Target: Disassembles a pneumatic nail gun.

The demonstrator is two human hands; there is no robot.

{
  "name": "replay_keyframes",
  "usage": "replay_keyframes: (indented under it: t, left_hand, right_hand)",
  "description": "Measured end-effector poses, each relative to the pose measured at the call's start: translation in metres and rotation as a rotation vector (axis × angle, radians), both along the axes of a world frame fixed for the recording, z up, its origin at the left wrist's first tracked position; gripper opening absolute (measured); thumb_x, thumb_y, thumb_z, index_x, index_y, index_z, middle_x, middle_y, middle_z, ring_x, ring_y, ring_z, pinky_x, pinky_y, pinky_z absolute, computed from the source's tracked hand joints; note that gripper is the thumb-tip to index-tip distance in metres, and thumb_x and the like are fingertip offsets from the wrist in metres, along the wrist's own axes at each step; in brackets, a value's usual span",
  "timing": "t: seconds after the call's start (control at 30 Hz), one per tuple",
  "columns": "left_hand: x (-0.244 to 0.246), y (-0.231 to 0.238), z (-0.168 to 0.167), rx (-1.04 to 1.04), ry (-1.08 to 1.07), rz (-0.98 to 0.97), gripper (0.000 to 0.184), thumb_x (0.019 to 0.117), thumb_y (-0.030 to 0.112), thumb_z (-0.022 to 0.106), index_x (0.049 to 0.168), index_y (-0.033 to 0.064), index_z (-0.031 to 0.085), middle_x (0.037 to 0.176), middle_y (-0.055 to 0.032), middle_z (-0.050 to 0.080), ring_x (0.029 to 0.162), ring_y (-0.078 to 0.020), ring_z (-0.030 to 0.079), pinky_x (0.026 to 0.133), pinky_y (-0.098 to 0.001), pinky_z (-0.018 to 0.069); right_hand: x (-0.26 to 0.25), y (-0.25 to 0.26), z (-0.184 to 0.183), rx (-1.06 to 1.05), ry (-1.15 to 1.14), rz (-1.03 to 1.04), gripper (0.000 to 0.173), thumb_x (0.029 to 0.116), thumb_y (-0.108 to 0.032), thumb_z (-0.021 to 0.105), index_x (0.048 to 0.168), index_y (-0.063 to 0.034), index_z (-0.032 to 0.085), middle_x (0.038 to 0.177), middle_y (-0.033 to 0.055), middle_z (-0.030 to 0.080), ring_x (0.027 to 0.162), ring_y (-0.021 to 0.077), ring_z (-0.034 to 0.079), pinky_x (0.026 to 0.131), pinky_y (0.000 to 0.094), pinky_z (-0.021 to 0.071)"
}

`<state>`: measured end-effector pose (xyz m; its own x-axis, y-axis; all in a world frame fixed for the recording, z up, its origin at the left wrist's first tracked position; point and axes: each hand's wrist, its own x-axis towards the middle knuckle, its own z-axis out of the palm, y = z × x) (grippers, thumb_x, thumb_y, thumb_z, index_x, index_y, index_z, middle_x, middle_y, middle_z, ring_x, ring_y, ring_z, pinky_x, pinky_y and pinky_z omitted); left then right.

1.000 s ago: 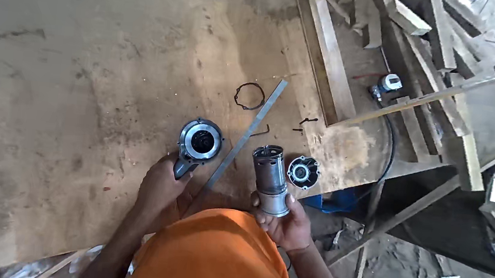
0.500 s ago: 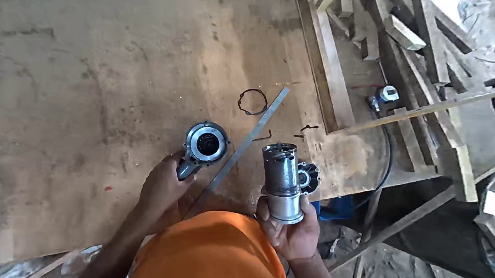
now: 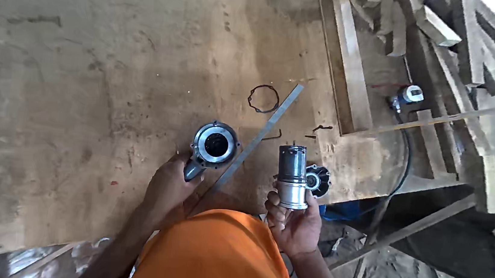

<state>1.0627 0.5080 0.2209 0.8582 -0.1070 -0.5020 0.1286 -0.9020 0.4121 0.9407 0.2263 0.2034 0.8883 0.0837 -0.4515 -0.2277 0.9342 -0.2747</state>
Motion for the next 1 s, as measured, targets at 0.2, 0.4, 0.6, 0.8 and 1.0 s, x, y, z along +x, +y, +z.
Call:
replay_keyframes:
  t: [0.2, 0.4, 0.6, 0.8, 1.0]
  left_hand:
    - [0.003, 0.001, 0.000, -0.007, 0.010, -0.015, 0.060, 0.0888, 0.044, 0.079, 0.138, 0.0139, 0.061, 0.119, -0.0148, 0.070, 0.104, -0.0346, 0.070, 0.090, -0.0635, 0.0561]
    - [0.007, -0.001, 0.000, 0.032, 0.039, -0.032, 0.058, 0.0877, 0.048, 0.079, 0.133, 0.0149, 0.064, 0.114, -0.0133, 0.072, 0.101, -0.0328, 0.071, 0.088, -0.0625, 0.0569]
    - [0.011, 0.000, 0.001, 0.043, 0.064, -0.052, 0.059, 0.0880, 0.046, 0.079, 0.135, 0.0138, 0.062, 0.115, -0.0129, 0.071, 0.102, -0.0319, 0.070, 0.089, -0.0614, 0.0565]
    - [0.016, 0.002, 0.003, 0.062, 0.104, -0.064, 0.062, 0.0854, 0.048, 0.081, 0.136, 0.0173, 0.062, 0.115, -0.0099, 0.071, 0.100, -0.0282, 0.071, 0.089, -0.0584, 0.0576]
    - [0.020, 0.003, 0.003, 0.036, 0.152, -0.065, 0.070, 0.0837, 0.052, 0.082, 0.140, 0.0170, 0.059, 0.114, -0.0121, 0.072, 0.102, -0.0305, 0.070, 0.090, -0.0591, 0.0567]
  right_hand:
    - [0.003, -0.001, -0.015, 0.005, 0.061, 0.030, 0.060, 0.0925, -0.063, 0.054, 0.123, -0.0117, 0.063, 0.089, 0.0079, 0.066, 0.063, 0.0122, 0.062, 0.055, 0.0239, 0.0520]
    - [0.011, 0.003, -0.016, 0.016, 0.071, 0.043, 0.060, 0.0941, -0.062, 0.053, 0.123, -0.0097, 0.062, 0.090, 0.0101, 0.067, 0.063, 0.0134, 0.063, 0.056, 0.0243, 0.0531]
    - [0.018, 0.009, -0.020, 0.064, 0.030, 0.077, 0.059, 0.0911, -0.060, 0.058, 0.121, -0.0096, 0.063, 0.087, 0.0096, 0.067, 0.061, 0.0136, 0.062, 0.054, 0.0249, 0.0524]
    - [0.021, 0.019, -0.023, 0.051, 0.018, 0.102, 0.059, 0.0907, -0.062, 0.057, 0.118, -0.0105, 0.064, 0.085, 0.0086, 0.067, 0.059, 0.0125, 0.061, 0.053, 0.0240, 0.0512]
    - [0.026, 0.020, -0.012, 0.126, -0.057, 0.164, 0.056, 0.0877, -0.059, 0.064, 0.109, -0.0079, 0.068, 0.085, 0.0076, 0.068, 0.059, 0.0123, 0.062, 0.051, 0.0238, 0.0509]
